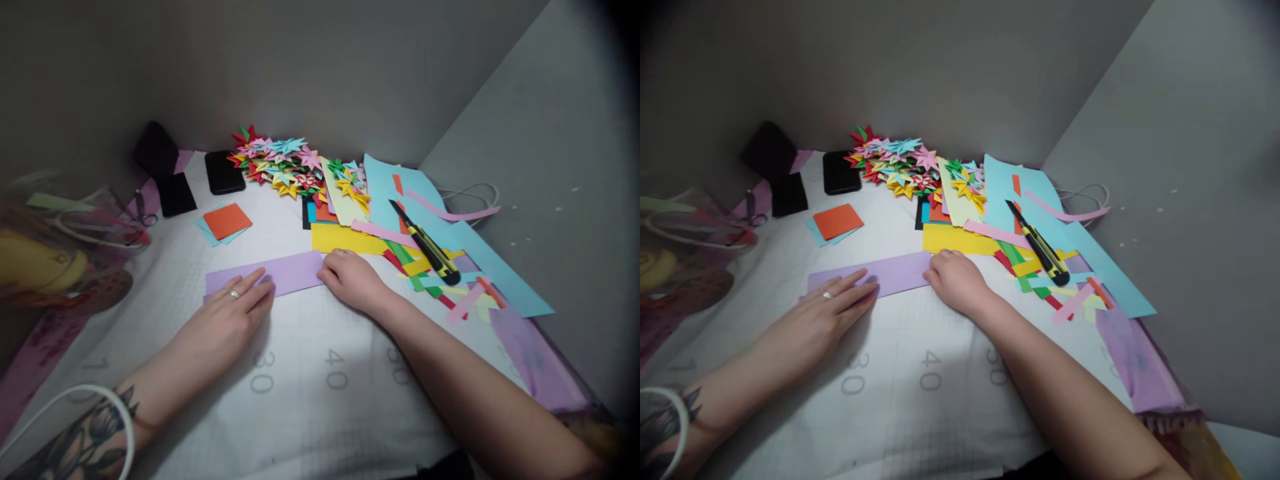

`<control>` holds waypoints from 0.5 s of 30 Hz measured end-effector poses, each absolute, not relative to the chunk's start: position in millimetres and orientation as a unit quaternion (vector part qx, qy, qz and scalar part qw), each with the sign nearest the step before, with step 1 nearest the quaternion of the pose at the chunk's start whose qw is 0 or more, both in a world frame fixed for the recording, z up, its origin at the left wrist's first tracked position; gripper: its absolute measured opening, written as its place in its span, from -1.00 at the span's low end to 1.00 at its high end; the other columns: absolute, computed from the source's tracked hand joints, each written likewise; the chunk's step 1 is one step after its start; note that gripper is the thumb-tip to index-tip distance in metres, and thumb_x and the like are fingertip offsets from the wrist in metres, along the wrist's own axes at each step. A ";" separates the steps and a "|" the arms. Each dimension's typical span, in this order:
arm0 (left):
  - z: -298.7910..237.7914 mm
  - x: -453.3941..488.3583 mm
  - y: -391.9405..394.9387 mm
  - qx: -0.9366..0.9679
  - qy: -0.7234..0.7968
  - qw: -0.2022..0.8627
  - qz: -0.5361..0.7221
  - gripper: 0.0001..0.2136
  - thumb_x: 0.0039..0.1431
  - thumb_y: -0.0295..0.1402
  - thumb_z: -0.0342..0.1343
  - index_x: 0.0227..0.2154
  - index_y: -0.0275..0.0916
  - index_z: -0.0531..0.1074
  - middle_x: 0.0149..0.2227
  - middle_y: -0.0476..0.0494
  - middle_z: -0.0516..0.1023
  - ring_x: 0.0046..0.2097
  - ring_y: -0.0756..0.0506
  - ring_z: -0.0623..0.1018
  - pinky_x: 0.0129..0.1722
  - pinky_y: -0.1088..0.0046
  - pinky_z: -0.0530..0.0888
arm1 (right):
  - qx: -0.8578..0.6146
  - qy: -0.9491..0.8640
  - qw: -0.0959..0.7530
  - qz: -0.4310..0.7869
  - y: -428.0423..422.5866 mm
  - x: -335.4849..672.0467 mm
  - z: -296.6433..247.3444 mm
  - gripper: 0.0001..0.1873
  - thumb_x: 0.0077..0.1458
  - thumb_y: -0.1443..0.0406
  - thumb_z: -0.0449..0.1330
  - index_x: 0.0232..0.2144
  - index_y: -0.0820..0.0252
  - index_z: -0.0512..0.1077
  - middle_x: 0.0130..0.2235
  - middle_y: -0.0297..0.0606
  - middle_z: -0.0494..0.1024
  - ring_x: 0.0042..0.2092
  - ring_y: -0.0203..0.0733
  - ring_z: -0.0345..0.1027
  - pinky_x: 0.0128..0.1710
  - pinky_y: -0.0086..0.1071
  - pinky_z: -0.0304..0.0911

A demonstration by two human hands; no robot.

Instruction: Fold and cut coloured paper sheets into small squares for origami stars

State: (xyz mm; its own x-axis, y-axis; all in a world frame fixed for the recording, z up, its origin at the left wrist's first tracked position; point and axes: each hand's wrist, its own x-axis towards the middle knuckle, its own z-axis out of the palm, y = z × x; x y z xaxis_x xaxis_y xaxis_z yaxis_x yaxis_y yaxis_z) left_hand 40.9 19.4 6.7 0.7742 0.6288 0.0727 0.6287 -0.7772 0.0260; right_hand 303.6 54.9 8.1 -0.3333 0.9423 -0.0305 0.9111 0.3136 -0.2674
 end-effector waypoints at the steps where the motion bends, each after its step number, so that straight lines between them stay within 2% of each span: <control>1: 4.7 41.1 18.6 0.941 0.335 0.006 0.044 -0.57 0.20 -0.60 -0.20 0.06 -0.34 0.39 0.15 -0.27 0.40 0.24 -0.28 0.27 0.14 0.08 0.35 | -0.573 -0.809 0.059 0.112 54.3 303.1 7.9 -0.77 0.23 0.26 0.05 -0.42 0.20 0.41 -0.33 -0.24 0.46 -0.25 -0.18 0.29 -0.24 -0.36 0.10; 5: 3.3 42.5 15.3 0.934 0.354 0.034 0.044 -0.53 0.18 -0.64 -0.24 0.09 -0.39 0.35 0.16 -0.33 0.38 0.19 -0.19 0.36 0.13 0.24 0.38 | -0.576 -0.812 0.031 0.089 51.8 300.7 8.1 -0.76 0.27 0.25 0.02 -0.34 0.23 0.42 -0.26 -0.17 0.49 -0.19 -0.14 0.29 -0.18 -0.33 0.11; 11: 1.4 46.5 5.7 0.925 0.377 0.031 0.042 -0.47 0.08 -0.68 -0.24 0.12 -0.41 0.28 0.21 -0.40 0.31 0.23 -0.21 0.32 0.13 0.23 0.39 | -0.600 -0.798 0.008 0.050 46.2 295.2 8.2 -0.77 0.27 0.24 0.00 -0.21 0.24 0.40 -0.18 -0.11 0.49 -0.13 -0.04 0.29 -0.18 -0.27 0.13; 15: -2.3 48.8 2.5 0.923 0.381 0.014 0.048 -0.44 0.05 -0.68 -0.23 0.15 -0.40 0.24 0.23 -0.41 0.27 0.24 -0.21 0.31 0.13 0.22 0.38 | -0.626 -0.777 0.052 0.047 43.6 297.4 4.9 -0.79 0.24 0.25 0.04 -0.18 0.25 0.39 -0.20 -0.12 0.48 -0.15 -0.03 0.29 -0.22 -0.26 0.16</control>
State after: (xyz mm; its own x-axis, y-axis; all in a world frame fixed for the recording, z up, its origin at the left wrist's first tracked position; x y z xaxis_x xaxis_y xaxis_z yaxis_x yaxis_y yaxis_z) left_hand 48.8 2.5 -2.3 0.7056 0.7042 0.0789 0.7016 -0.7099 0.0619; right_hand 297.4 43.6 4.9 -0.2112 0.9772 0.0208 0.9675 0.2120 -0.1381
